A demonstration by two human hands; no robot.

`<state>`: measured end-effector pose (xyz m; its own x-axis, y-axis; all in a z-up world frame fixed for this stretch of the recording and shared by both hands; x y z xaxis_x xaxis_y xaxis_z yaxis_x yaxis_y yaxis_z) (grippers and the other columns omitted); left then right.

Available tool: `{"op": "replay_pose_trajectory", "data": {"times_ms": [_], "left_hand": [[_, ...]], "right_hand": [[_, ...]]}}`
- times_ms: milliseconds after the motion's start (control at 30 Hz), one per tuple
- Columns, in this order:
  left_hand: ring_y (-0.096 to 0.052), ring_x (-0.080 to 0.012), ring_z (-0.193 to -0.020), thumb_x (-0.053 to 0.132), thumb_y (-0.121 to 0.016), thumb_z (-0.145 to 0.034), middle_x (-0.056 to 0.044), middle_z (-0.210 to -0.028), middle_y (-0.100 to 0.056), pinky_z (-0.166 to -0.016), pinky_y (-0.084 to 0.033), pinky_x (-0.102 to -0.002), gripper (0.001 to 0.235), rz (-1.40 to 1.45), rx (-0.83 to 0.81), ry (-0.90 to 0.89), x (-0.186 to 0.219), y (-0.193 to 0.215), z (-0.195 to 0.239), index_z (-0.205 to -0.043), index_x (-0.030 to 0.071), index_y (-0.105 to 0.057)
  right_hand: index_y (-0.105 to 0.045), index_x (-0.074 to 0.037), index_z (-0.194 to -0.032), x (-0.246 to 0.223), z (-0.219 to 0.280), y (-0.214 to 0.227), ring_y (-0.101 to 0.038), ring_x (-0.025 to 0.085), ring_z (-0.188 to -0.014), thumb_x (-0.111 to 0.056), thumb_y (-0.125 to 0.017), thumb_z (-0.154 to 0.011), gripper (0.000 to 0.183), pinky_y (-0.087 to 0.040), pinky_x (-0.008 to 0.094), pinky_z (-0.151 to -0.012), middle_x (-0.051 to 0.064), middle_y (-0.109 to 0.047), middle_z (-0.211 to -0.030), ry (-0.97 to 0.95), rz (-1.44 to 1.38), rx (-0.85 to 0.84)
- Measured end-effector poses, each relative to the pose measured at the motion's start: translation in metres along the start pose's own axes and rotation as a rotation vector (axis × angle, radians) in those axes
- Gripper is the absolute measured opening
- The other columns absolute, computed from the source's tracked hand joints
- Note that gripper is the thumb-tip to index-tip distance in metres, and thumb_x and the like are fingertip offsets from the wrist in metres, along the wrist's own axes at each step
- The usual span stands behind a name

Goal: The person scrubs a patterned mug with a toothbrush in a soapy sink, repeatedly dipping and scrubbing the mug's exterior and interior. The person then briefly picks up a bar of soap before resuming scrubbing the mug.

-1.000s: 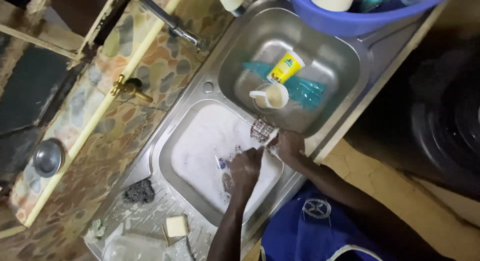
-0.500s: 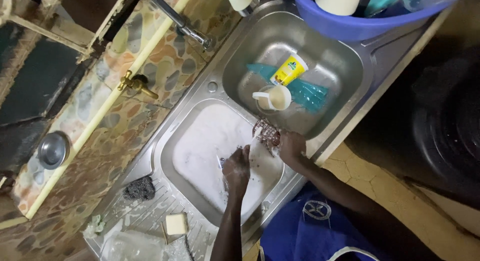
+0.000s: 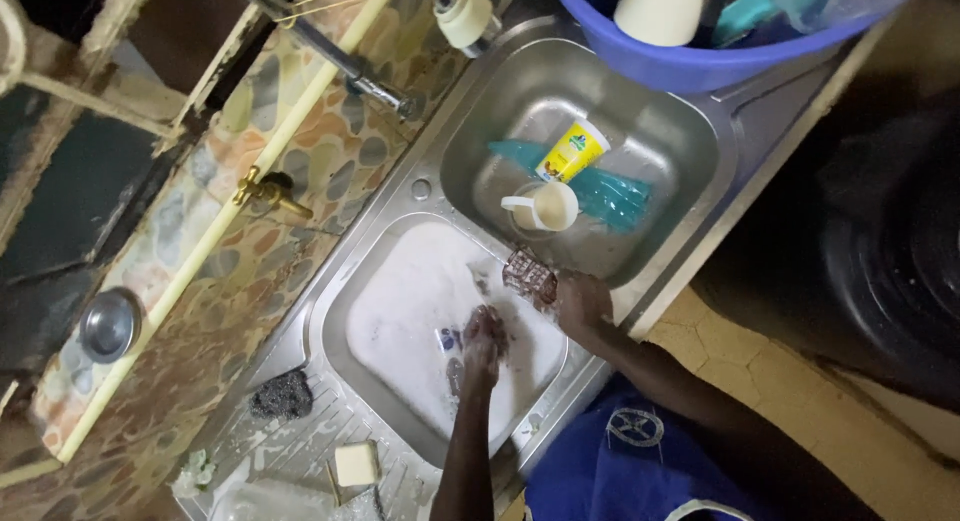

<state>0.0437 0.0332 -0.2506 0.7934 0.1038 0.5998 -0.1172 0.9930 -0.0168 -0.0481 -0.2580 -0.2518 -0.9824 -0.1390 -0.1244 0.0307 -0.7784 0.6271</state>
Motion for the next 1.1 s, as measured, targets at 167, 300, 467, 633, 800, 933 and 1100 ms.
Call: {"op": "replay_pose_trajectory", "data": {"times_ms": [167, 300, 467, 633, 800, 933, 1100], "left_hand": [[-0.08, -0.0217, -0.082, 0.032, -0.07, -0.117, -0.005, -0.082, -0.079, -0.074, -0.053, -0.03, 0.034, -0.772, -0.375, -0.909, 0.093, -0.067, 0.135, -0.087, 0.016, -0.076], [-0.082, -0.0201, -0.086, 0.06, -0.054, -0.121, 0.003, -0.081, -0.081, -0.083, -0.062, -0.032, 0.056, -1.086, -0.295, -0.848, 0.067, -0.089, 0.111, -0.081, 0.027, -0.072], [-0.056, -0.0144, -0.053, 0.04, -0.068, -0.117, 0.007, -0.068, -0.061, -0.049, -0.044, -0.031, 0.035, -1.448, 0.08, -1.765, 0.113, -0.142, 0.185, -0.084, 0.029, -0.073], [-0.079, -0.035, -0.076, 0.06, -0.067, -0.111, -0.006, -0.076, -0.077, -0.064, -0.061, -0.046, 0.042, -1.46, 0.128, -1.203, 0.135, -0.115, 0.178, -0.091, 0.027, -0.082], [-0.086, -0.0346, -0.081, 0.051, -0.075, -0.109, -0.004, -0.085, -0.086, -0.068, -0.068, -0.045, 0.029, -1.708, 0.104, -1.188, 0.151, -0.092, 0.233, -0.091, 0.033, -0.089], [-0.084, -0.0437, -0.109, 0.077, -0.059, -0.11, -0.012, -0.095, -0.088, -0.093, -0.065, -0.053, 0.062, -1.385, -0.014, -0.382, 0.118, -0.079, 0.167, -0.102, 0.021, -0.085], [-0.069, -0.0151, -0.05, 0.058, -0.074, -0.112, 0.011, -0.052, -0.063, -0.047, -0.051, -0.024, 0.048, -1.168, 0.114, -1.37, 0.102, -0.103, 0.131, -0.07, 0.036, -0.072]], "right_hand": [[-0.079, -0.016, -0.097, -0.025, 0.05, 0.053, -0.078, 0.011, -0.095, -0.047, -0.09, -0.098, 0.034, -0.054, 0.029, -0.1, -0.007, -0.084, -0.098, 0.219, 0.297, 0.252], [-0.073, -0.007, -0.117, -0.02, -0.017, -0.015, -0.077, 0.02, -0.109, -0.045, -0.09, -0.092, 0.049, -0.056, 0.033, -0.101, 0.004, -0.082, -0.113, 0.362, 0.304, 0.325], [-0.075, -0.02, -0.129, -0.023, -0.011, -0.02, -0.082, 0.029, -0.114, -0.036, -0.078, -0.101, 0.033, -0.064, 0.047, -0.089, 0.005, -0.081, -0.116, 0.705, 0.362, 0.186], [-0.078, -0.017, -0.125, -0.041, 0.023, 0.007, -0.086, 0.031, -0.107, -0.034, -0.083, -0.095, 0.035, -0.069, 0.047, -0.081, 0.008, -0.085, -0.108, 0.676, 0.442, 0.149], [-0.071, -0.016, -0.109, -0.018, 0.05, 0.021, -0.059, 0.018, -0.094, -0.028, -0.077, -0.108, 0.014, -0.048, 0.038, -0.081, 0.004, -0.058, -0.099, 1.022, 0.276, 1.328], [-0.074, -0.023, -0.148, -0.057, 0.132, 0.089, -0.077, 0.024, -0.129, -0.034, -0.091, -0.097, 0.055, -0.057, 0.043, -0.11, 0.002, -0.081, -0.137, 0.355, 0.482, -0.024], [-0.079, -0.02, -0.134, -0.061, 0.095, 0.069, -0.084, 0.026, -0.113, -0.028, -0.09, -0.094, 0.042, -0.066, 0.047, -0.092, 0.005, -0.086, -0.115, 0.599, 0.341, 0.261]]}}
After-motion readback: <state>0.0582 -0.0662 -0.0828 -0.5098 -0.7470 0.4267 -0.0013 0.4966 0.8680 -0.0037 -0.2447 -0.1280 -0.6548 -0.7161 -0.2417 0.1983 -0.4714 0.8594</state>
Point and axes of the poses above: each hand's wrist, its own z-axis away from the middle knuckle, its own y-axis out of the back of the hand, x = y × z, the point moved 10 cm from there along -z, towards the middle knuckle
